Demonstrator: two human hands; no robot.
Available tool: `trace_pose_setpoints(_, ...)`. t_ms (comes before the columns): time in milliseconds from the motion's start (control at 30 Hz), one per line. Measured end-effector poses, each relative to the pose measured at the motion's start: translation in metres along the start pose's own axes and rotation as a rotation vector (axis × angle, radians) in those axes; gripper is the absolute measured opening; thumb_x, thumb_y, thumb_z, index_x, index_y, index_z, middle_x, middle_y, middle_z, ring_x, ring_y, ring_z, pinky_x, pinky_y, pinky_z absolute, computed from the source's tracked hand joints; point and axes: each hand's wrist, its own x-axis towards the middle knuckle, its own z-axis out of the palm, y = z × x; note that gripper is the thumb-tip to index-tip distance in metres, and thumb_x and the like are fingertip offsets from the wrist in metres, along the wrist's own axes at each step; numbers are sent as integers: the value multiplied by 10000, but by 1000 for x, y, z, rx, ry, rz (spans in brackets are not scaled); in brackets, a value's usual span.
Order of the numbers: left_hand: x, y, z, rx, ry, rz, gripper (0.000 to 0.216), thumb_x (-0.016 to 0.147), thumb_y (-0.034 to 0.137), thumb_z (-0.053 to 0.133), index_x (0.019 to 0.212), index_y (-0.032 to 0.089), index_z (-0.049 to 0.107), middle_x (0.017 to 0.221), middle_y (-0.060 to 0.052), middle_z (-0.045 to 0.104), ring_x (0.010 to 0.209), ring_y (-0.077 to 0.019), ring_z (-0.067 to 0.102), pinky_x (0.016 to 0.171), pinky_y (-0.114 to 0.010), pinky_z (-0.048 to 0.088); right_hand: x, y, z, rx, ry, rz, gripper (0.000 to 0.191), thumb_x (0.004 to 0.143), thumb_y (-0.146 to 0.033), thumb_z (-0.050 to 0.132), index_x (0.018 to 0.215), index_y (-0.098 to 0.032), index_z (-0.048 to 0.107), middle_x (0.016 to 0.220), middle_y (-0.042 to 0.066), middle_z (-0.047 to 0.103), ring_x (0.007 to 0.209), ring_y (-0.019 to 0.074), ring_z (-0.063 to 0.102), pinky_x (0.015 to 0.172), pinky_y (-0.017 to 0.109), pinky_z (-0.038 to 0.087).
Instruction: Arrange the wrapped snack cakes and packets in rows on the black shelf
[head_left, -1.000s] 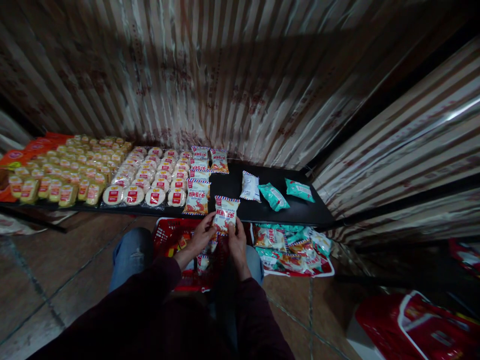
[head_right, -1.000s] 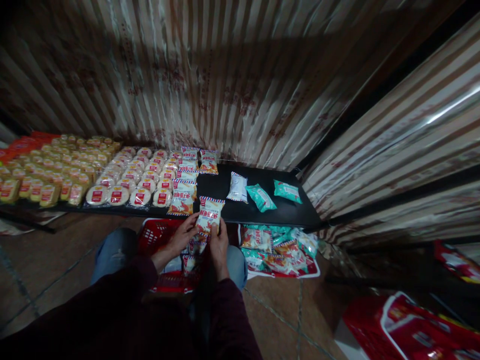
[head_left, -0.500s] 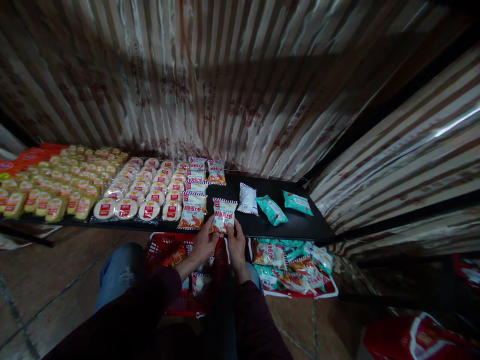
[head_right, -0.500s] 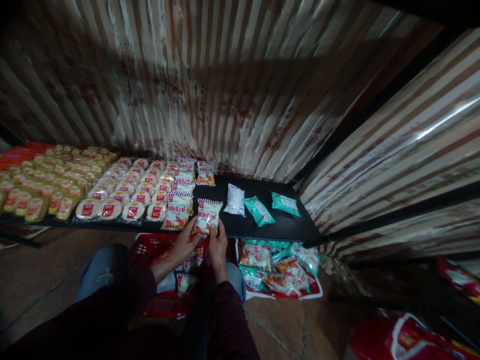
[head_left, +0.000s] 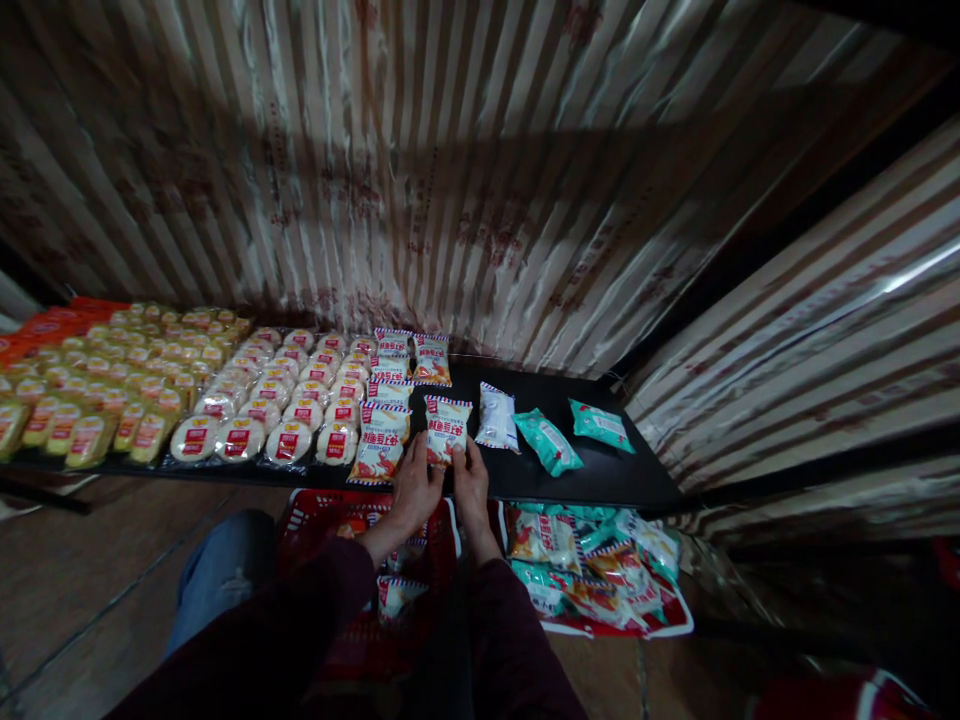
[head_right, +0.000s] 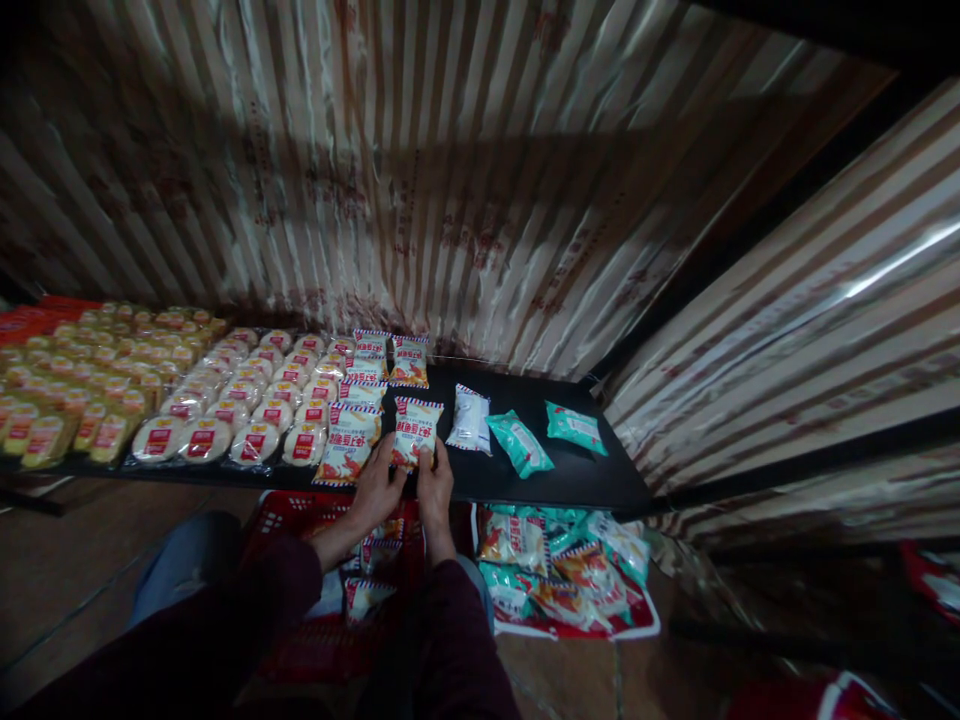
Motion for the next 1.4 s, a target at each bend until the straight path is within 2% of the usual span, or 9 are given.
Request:
trace_pose_setpoints(167, 9, -3, 5, -3, 26, 5, 611, 705, 140, 577, 1307, 136, 476, 1441, -131, 397, 1378, -282, 273, 1163, -374, 162, 11, -2, 4, -12, -3, 8, 590, 809, -526, 465, 1272, -165, 528, 1173, 107, 647, 990, 225, 612, 886, 360, 462)
trace_pose_setpoints(367, 18, -1, 11, 282, 11, 38, 591, 796, 175, 443, 1378, 98, 369, 1447, -144, 389, 1374, -239, 297, 1152, -399, 223, 23, -2, 9, -18, 19, -35, 569, 810, -515, 468, 1255, -168, 544, 1184, 107, 642, 1010, 225, 604, 906, 354, 452)
trace_pose_setpoints(467, 25, 1, 15, 346, 31, 37, 586, 818, 194, 415, 1388, 76, 347, 1452, -164, 377, 1369, -233, 310, 1144, -384, 249, 31, 0, 12, -13, 8, -30, 580, 809, -529, 466, 1261, -173, 536, 1171, 103, 648, 1007, 228, 608, 896, 355, 459)
trace_pose_setpoints(733, 47, 5, 23, 407, 35, 2, 566, 853, 236, 383, 1371, 10, 360, 1460, -209, 343, 1378, -247, 290, 1145, -378, 236, 54, -3, 22, -61, 17, -34, 550, 809, -522, 447, 1217, -172, 563, 1110, 96, 674, 940, 215, 631, 824, 327, 486)
trace_pose_setpoints(1033, 73, 10, 33, 463, 104, 6, 501, 868, 242, 385, 1333, 66, 436, 1444, -195, 377, 1359, -256, 329, 1122, -388, 276, 75, -9, 32, -140, 22, -112, 548, 848, -497, 381, 1204, -122, 563, 1069, 143, 670, 910, 226, 629, 830, 347, 475)
trace_pose_setpoints(1200, 89, 7, 39, 467, 142, 24, 508, 868, 232, 367, 1337, 45, 421, 1443, -202, 371, 1357, -255, 330, 1120, -372, 274, 92, -7, 40, -196, 35, -169, 523, 868, -477, 356, 1198, -134, 573, 1037, 140, 675, 914, 229, 617, 832, 357, 467)
trace_pose_setpoints(1400, 100, 2, 43, 428, 203, 32, 522, 862, 262, 384, 1349, 76, 406, 1443, -187, 375, 1365, -264, 311, 1119, -400, 276, 105, -8, 45, -307, 29, -260, 503, 881, -443, 311, 1156, -132, 594, 1062, 151, 663, 951, 245, 598, 875, 390, 445)
